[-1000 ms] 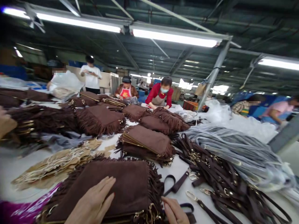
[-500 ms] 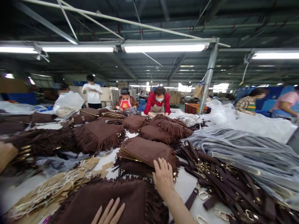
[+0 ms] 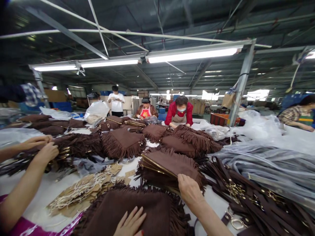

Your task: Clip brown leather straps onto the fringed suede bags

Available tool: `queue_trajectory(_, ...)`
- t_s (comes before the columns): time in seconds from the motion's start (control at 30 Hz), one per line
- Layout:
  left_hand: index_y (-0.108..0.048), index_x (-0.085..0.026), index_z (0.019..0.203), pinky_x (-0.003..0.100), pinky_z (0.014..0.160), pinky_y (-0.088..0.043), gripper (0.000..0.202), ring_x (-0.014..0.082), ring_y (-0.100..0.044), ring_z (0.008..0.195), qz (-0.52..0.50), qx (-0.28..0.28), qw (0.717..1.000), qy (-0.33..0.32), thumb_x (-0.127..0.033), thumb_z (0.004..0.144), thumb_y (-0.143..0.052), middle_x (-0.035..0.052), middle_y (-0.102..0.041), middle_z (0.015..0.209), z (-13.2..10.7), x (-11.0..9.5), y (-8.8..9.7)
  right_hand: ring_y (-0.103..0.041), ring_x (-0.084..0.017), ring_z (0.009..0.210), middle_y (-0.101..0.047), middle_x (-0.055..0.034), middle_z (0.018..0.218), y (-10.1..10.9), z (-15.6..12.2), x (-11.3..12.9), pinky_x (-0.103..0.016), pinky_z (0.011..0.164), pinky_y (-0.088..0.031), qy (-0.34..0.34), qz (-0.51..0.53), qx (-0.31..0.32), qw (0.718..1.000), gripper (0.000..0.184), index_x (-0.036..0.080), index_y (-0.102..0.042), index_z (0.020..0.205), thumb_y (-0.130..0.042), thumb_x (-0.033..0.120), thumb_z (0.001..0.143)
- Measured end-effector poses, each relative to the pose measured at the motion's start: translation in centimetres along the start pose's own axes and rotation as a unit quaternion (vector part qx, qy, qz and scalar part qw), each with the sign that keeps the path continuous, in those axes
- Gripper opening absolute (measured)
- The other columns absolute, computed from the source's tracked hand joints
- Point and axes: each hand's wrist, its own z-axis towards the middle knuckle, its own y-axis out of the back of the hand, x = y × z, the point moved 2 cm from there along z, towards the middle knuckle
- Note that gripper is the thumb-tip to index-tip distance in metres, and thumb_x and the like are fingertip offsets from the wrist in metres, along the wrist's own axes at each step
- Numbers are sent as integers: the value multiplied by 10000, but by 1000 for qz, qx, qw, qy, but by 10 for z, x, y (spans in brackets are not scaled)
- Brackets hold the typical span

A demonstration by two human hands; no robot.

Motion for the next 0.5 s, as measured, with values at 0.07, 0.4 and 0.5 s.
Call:
queue_trajectory(0.07, -678, -154, 920, 302, 917, -418, 306, 191, -592, 1010, -184, -2, 978, 95, -355, 804, -479, 90, -658, 1024, 5, -9, 19, -604, -165, 670, -629, -69, 751, 25, -10, 15, -259, 607, -482, 36, 16, -29, 999, 257, 150, -534, 849, -307, 30, 826)
queue_trajectory(0.4, -622, -138, 963, 306, 804, -537, 279, 168, -654, 789, -639, -303, 618, 344, -3, 726, -560, 27, -694, 758, -23, -13, 67, -574, -215, 950, -632, -110, 984, 70, -77, 100, -399, 854, -476, 74, 141, -73, 984, 244, 137, -571, 960, -420, 75, 778)
queue_trajectory(0.5, -641, -166, 931, 303, 839, -527, 223, 178, -639, 867, -601, -310, 661, 325, -59, 751, -563, 13, -692, 827, -44, 5, 72, -549, -259, 976, -557, -149, 1050, 72, -86, 107, -410, 781, -513, -18, 120, -52, 991, 278, 156, -562, 992, -469, 105, 735)
